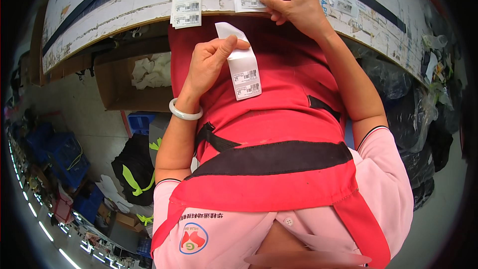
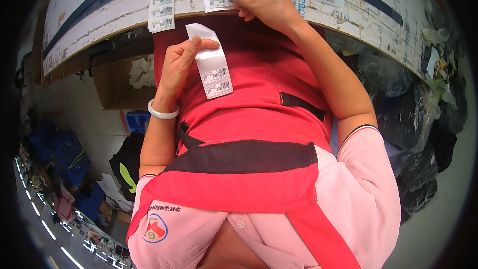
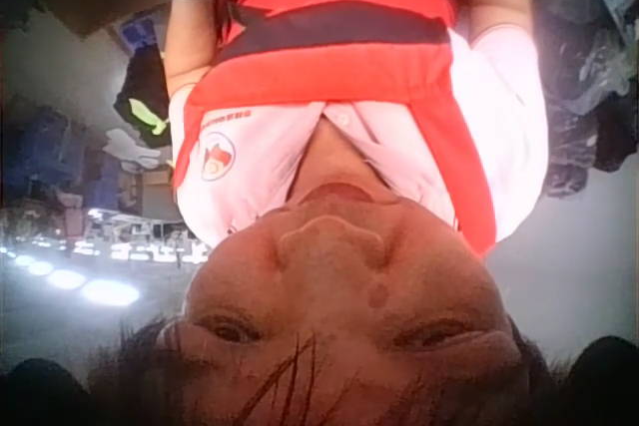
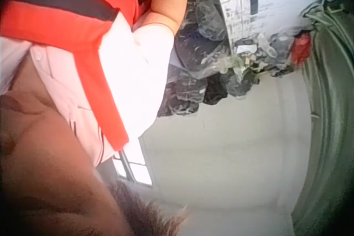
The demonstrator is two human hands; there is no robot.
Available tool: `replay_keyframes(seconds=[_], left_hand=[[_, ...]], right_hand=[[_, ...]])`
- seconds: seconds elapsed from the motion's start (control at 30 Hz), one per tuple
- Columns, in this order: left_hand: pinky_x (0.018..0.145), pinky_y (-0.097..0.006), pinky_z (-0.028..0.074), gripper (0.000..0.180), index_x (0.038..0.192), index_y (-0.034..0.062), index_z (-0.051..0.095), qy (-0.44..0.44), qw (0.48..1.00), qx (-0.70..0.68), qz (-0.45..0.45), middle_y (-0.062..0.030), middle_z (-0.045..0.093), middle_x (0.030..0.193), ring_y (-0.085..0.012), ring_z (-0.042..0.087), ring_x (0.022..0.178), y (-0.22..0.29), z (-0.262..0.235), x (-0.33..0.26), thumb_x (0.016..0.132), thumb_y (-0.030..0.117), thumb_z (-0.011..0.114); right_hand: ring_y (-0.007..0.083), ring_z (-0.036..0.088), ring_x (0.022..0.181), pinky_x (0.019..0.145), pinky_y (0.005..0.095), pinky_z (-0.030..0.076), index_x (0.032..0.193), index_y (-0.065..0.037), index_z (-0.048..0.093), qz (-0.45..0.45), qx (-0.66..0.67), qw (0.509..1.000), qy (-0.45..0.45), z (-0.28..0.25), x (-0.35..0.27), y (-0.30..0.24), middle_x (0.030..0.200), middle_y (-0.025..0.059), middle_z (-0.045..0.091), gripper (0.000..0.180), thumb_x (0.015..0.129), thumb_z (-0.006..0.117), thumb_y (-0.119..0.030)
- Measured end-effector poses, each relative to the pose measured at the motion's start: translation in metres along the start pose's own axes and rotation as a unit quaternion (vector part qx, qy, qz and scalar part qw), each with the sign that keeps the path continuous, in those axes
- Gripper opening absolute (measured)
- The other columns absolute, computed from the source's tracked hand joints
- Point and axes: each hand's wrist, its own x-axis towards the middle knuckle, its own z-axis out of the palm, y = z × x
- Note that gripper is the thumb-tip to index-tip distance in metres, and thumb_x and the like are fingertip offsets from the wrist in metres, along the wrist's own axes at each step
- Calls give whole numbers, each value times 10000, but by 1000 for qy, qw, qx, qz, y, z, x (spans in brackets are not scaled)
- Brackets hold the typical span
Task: Peeling small white labels or stickers from a backing sheet and organizing or placing them onto a surface.
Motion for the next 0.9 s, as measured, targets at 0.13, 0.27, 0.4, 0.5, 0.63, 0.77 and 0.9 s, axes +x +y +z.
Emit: replay_keyframes(seconds=[0.13, 0.27, 0.4, 0.5, 0.63, 0.77, 0.9], left_hand=[[730, -228, 476, 435, 976, -35, 703, 2, 1000, 5, 0, -78, 692, 909, -104, 610, 819, 1, 0, -1, 975, 363, 528], [720, -225, 477, 434, 973, -35, 704, 5, 1000, 6, -1, -77, 692, 903, -104, 611, 810, 0, 0, -1, 976, 362, 528], [718, -226, 476, 428, 974, -33, 705, 11, 1000, -9, -4, -76, 692, 900, -102, 610, 811, 1, 4, -1, 979, 356, 527], [726, -223, 474, 410, 982, -33, 704, 6, 1000, 7, 7, -69, 691, 910, -97, 607, 816, 1, 3, 0, 981, 339, 532], [739, -219, 471, 264, 1022, -33, 691, 19, 999, -11, -26, -55, 683, 948, -87, 602, 835, 5, 5, -6, 954, 198, 583], [631, -194, 465, 243, 1129, -20, 645, 39, 995, -76, -41, -44, 662, 944, -58, 589, 783, 17, 15, -13, 898, 56, 629], [507, -192, 419, 251, 1140, -15, 643, 11, 993, -98, -60, -38, 660, 882, -46, 552, 643, 16, 14, -13, 901, 59, 628]], right_hand=[[53, 573, 598, 547, 195, 509, 919, -2, 649, -10, -13, 1000, 7, 2, 0, 1, 722, 8, 619, 222, 908, 648, -224], [54, 572, 594, 548, 194, 509, 918, -2, 648, -21, -52, 998, 16, 7, -2, -5, 712, 12, 615, 216, 908, 644, -217], [72, 592, 591, 537, 206, 510, 916, 5, 654, -33, -68, 997, 20, 4, -2, -4, 704, 30, 626, 202, 903, 635, -195], [68, 584, 584, 525, 205, 496, 928, 5, 656, -42, -33, 998, 25, -4, -8, -4, 702, 22, 619, 198, 913, 624, -189], [44, 541, 570, 515, 185, 451, 953, -10, 658, -68, 35, 995, 68, -35, -29, -1, 706, -6, 594, 196, 940, 607, -199], [54, 551, 588, 535, 210, 452, 909, -34, 673, -66, -12, 973, 219, -105, -43, 29, 684, -11, 604, 235, 876, 686, -266], [117, 581, 626, 580, 288, 469, 904, -69, 660, 22, -265, 920, 288, -148, -49, 84, 673, 10, 604, 336, 738, 784, -333]])
